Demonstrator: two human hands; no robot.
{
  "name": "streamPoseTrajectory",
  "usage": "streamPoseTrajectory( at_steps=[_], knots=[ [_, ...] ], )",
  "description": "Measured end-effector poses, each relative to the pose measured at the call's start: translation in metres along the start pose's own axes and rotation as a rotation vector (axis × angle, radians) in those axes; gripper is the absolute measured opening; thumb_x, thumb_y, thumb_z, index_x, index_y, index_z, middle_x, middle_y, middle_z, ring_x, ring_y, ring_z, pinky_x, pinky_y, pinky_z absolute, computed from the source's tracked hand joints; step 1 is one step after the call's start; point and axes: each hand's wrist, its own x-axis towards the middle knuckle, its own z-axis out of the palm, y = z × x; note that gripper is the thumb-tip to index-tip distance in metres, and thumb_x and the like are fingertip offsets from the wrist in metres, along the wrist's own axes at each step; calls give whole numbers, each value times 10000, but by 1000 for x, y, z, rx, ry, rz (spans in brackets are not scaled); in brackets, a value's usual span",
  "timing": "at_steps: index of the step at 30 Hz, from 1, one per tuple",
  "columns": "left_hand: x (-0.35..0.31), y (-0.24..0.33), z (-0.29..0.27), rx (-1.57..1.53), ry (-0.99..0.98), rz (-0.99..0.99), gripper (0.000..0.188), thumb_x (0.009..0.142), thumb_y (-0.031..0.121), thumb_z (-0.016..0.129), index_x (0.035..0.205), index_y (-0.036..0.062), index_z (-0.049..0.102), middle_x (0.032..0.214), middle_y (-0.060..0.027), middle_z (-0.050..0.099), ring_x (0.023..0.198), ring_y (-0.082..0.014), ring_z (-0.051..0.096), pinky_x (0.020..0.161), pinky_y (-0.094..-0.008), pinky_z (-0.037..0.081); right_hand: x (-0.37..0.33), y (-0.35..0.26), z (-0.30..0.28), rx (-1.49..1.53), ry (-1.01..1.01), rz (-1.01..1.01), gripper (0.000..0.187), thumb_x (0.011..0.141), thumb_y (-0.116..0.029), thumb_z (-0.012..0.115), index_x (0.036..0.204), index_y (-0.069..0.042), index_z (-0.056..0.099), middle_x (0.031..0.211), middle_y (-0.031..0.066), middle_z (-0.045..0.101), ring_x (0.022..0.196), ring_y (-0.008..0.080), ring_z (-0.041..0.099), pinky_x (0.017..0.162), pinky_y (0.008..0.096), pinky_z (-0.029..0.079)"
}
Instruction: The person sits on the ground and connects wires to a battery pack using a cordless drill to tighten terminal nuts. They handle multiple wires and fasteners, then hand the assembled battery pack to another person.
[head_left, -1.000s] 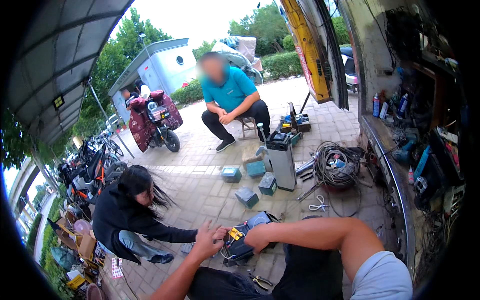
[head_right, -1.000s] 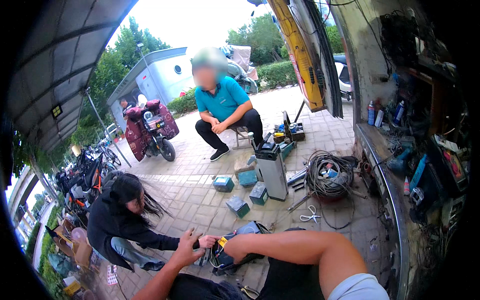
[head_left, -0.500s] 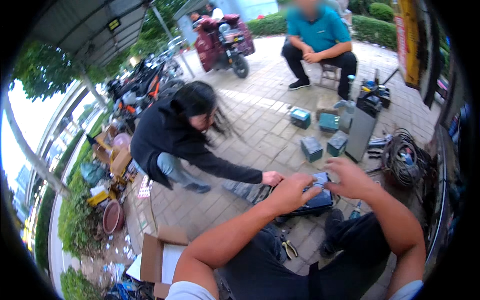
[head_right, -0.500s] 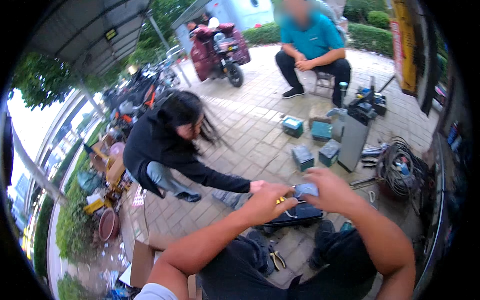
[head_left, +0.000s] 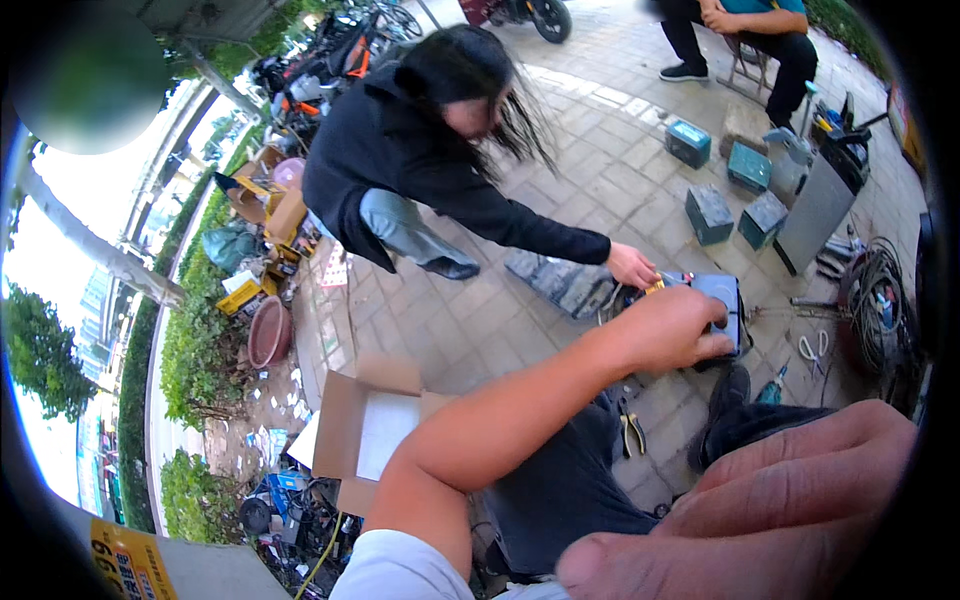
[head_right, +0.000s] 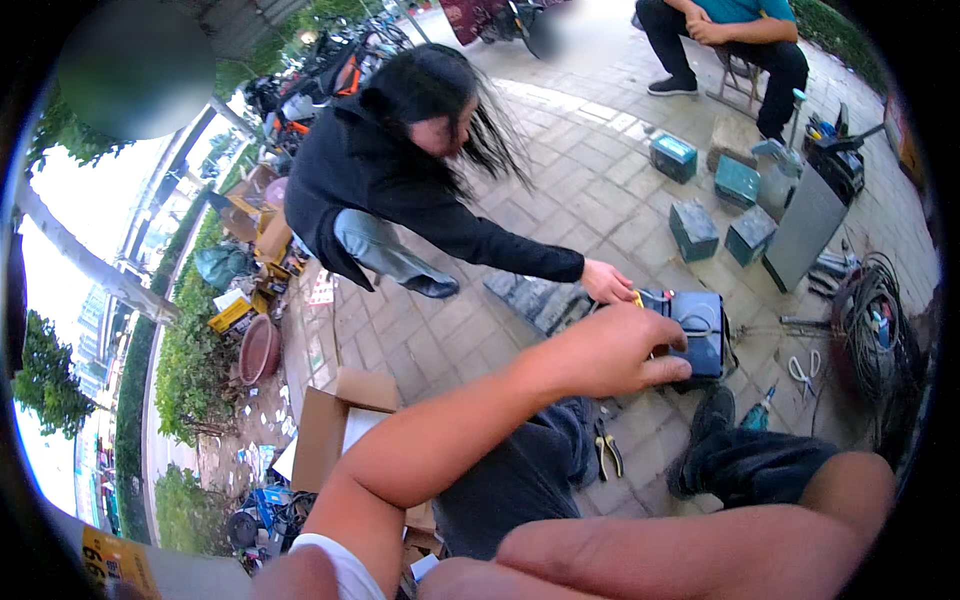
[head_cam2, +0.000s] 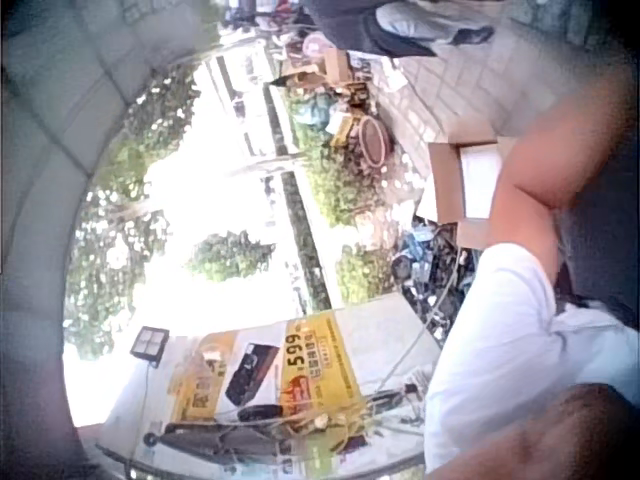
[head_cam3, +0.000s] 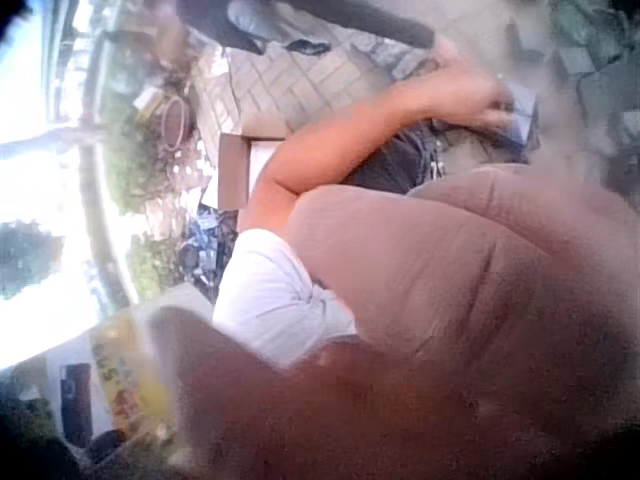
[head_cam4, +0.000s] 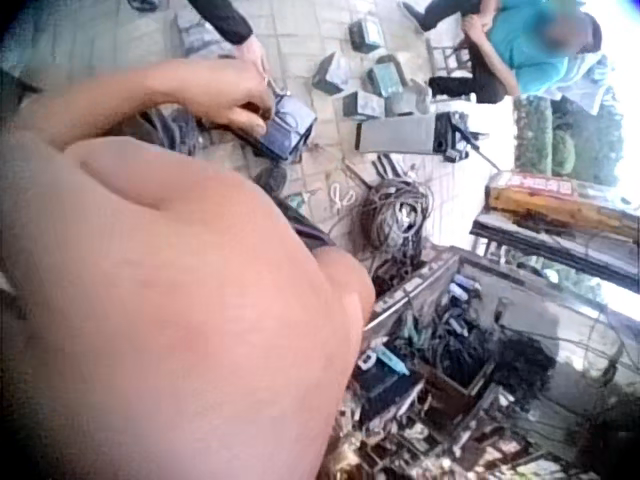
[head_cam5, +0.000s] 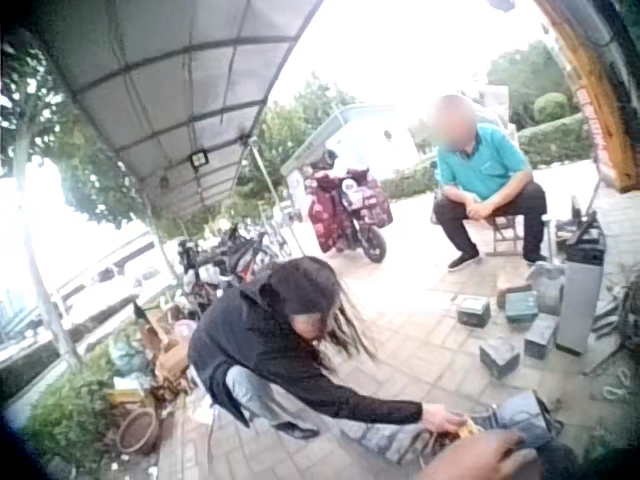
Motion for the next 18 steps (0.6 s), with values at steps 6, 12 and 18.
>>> streamPoseTrajectory(
  at_steps=[6, 12, 18],
  knots=[
    [-27, -4, -13, -17, -102, -142, 330, 850, 311, 665, 1000, 18, 676, 851, -191, 666, 811, -334, 651, 734, -417, 499, -20, 21, 25, 100, -88, 83, 383, 751, -204, 728, 1101, -91, 619, 1005, 82, 639, 774, 228, 643, 636, 353, 519],
    [-28, -18, -17, 23, -153, -130, 295, 836, 275, 676, 960, 7, 674, 857, -203, 658, 809, -339, 647, 727, -412, 498, -53, 8, 7, 195, -194, 209, 377, 783, -221, 721, 1125, -105, 612, 981, 69, 644, 736, 193, 653, 589, 338, 530],
    [-10, -113, -12, 94, -230, -71, 289, 830, 285, 658, 929, 14, 679, 786, -205, 646, 740, -351, 643, 696, -425, 503, -82, 38, -35, 113, -667, 553, 394, 792, -236, 721, 1142, -102, 600, 953, 74, 643, 735, 181, 661, 575, 335, 542]
  ],
)
